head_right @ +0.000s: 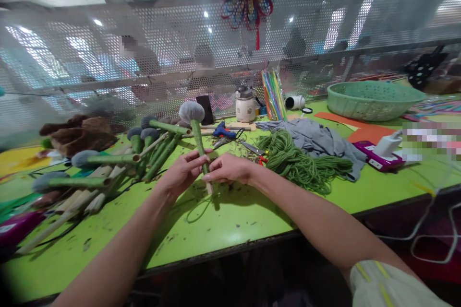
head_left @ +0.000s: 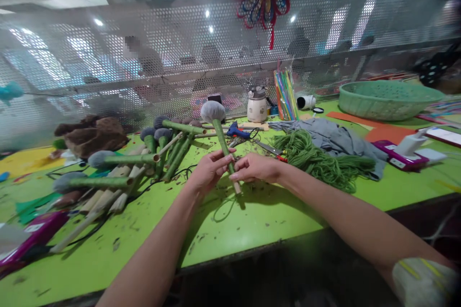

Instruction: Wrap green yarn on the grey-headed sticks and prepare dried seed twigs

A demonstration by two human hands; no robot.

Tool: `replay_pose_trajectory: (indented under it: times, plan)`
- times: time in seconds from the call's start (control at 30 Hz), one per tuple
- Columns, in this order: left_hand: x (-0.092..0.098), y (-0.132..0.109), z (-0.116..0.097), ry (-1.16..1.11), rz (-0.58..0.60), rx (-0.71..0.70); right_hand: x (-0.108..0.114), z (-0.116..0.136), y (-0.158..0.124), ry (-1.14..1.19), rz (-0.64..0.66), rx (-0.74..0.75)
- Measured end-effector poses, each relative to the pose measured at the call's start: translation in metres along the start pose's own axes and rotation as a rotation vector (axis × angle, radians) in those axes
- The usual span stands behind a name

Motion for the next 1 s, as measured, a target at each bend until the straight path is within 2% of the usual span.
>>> replay_pose_trajectory:
  times: [0.1,0.2,0.37,0.47,0.6,0.87,1.0]
  plan:
    - [-0.002,-0.006,-0.011,-0.065,0.036,-0.074,-0.005,0.009,-0.005,0.104,0.061,0.018]
    - [-0.002,-0.007,-0.013,-0.106,0.059,-0.104,-0.006,0.012,-0.006,0.110,0.065,0.055]
    - [0.002,0.001,0.001,-0.031,-0.027,-0.008,0.007,0.002,0.004,-0.170,-0.103,0.124]
    - [0.002,0.005,0.009,-0.004,-0.041,0.039,0.010,-0.005,0.008,-0.256,-0.125,0.107]
    - [0.001,0.004,0.009,-0.011,0.016,0.050,0.006,-0.004,0.005,-0.104,-0.039,0.053]
    - [-0.002,-0.007,-0.010,-0.108,0.094,-0.068,-0.005,0.014,-0.009,0.139,0.163,0.036]
    - [-0.004,-0.008,-0.013,-0.120,0.122,-0.100,-0.005,0.015,-0.009,0.134,0.168,0.059]
Point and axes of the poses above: each hand's wrist, its own y-axis towards the middle knuckle, its own x-axis out of the back of the hand, z = x × y, the point moved 6 cm from there along y, towards the middle knuckle, and after that the axes turned 15 degrees about y, right-handed, at the moved point
